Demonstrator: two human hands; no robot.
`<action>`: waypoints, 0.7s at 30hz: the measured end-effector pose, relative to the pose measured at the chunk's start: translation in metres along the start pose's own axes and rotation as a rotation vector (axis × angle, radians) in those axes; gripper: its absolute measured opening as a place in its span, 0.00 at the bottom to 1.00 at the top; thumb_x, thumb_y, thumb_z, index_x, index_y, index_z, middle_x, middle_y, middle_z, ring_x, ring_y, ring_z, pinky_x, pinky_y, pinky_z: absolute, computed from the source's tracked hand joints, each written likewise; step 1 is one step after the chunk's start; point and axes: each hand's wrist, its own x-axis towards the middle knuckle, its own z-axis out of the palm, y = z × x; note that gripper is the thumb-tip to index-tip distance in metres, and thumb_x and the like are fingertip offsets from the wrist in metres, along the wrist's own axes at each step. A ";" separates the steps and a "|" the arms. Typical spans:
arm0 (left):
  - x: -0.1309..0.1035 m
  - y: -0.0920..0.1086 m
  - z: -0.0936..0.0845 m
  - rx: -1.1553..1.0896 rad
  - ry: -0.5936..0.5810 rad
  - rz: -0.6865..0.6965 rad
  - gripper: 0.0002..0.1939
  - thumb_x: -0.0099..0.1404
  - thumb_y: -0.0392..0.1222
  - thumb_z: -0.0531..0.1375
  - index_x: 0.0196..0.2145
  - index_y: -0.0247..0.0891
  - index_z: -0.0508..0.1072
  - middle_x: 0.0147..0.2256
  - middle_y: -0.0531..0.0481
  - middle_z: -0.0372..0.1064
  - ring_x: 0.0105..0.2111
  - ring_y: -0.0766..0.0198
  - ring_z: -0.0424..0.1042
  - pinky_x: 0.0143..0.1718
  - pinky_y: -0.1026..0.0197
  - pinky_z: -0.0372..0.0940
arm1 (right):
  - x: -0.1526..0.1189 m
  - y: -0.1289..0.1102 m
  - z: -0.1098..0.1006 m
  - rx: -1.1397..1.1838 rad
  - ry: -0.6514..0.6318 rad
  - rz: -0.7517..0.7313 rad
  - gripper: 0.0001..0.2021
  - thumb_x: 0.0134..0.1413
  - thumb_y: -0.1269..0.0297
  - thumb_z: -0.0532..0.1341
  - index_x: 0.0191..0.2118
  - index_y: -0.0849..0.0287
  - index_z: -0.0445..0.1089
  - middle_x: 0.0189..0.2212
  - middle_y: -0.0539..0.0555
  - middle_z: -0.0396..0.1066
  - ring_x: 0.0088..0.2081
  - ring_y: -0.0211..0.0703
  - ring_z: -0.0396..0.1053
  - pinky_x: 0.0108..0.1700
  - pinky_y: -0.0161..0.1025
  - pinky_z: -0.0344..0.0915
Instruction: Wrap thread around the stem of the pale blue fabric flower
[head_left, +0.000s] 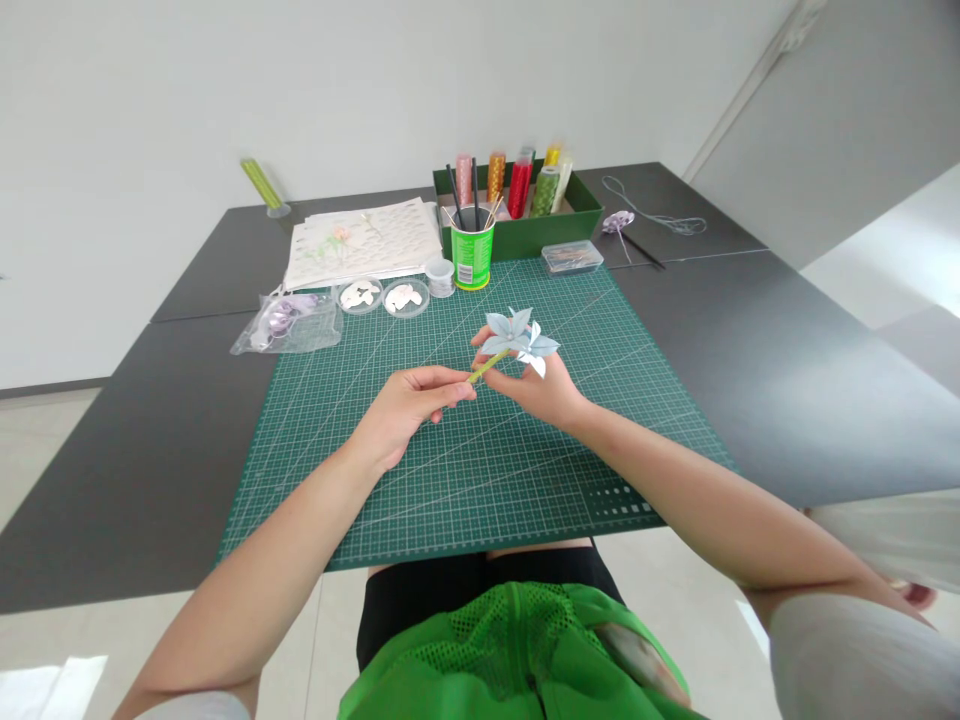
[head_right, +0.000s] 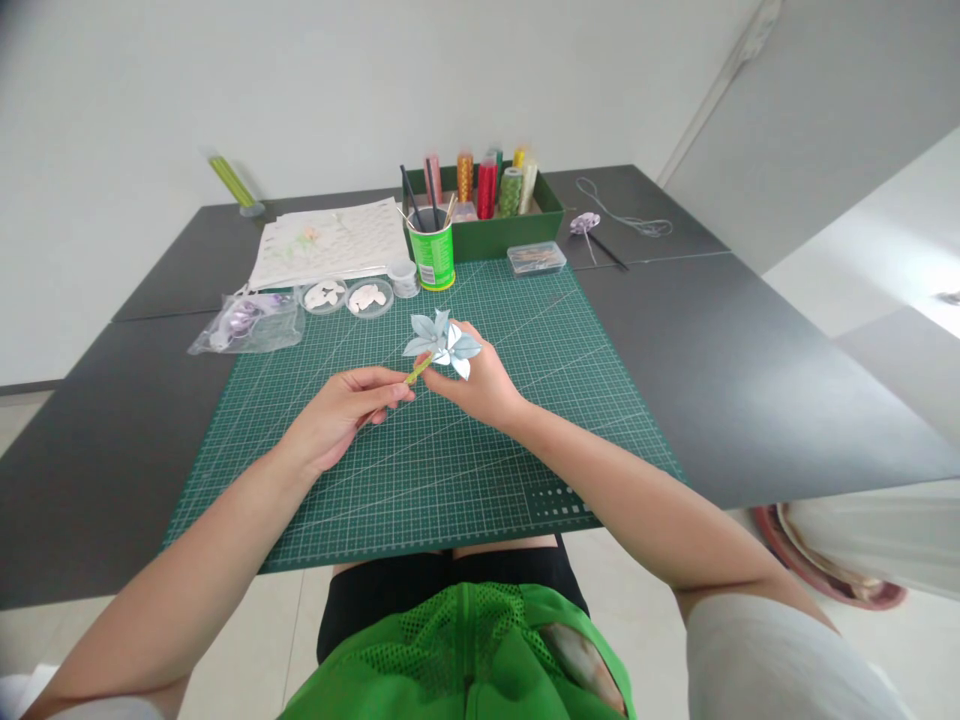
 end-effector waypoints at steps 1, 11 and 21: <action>0.000 -0.001 0.001 -0.006 -0.012 -0.009 0.12 0.54 0.48 0.74 0.34 0.41 0.85 0.36 0.45 0.81 0.32 0.65 0.71 0.26 0.65 0.58 | 0.000 -0.001 0.000 0.011 -0.007 -0.007 0.06 0.59 0.61 0.64 0.41 0.55 0.72 0.42 0.55 0.73 0.48 0.49 0.72 0.53 0.53 0.71; -0.002 0.003 0.007 -0.051 -0.092 -0.167 0.15 0.48 0.48 0.75 0.33 0.39 0.85 0.32 0.45 0.80 0.26 0.69 0.67 0.22 0.67 0.56 | 0.008 -0.011 -0.014 0.051 -0.248 -0.060 0.12 0.65 0.61 0.62 0.52 0.51 0.74 0.55 0.56 0.74 0.57 0.50 0.72 0.61 0.56 0.68; -0.002 0.004 0.008 -0.126 -0.115 -0.228 0.16 0.46 0.46 0.77 0.32 0.38 0.85 0.32 0.44 0.80 0.24 0.71 0.66 0.21 0.69 0.55 | 0.016 -0.001 -0.036 0.426 -0.569 0.065 0.17 0.60 0.56 0.66 0.53 0.52 0.78 0.51 0.55 0.78 0.55 0.49 0.74 0.58 0.50 0.72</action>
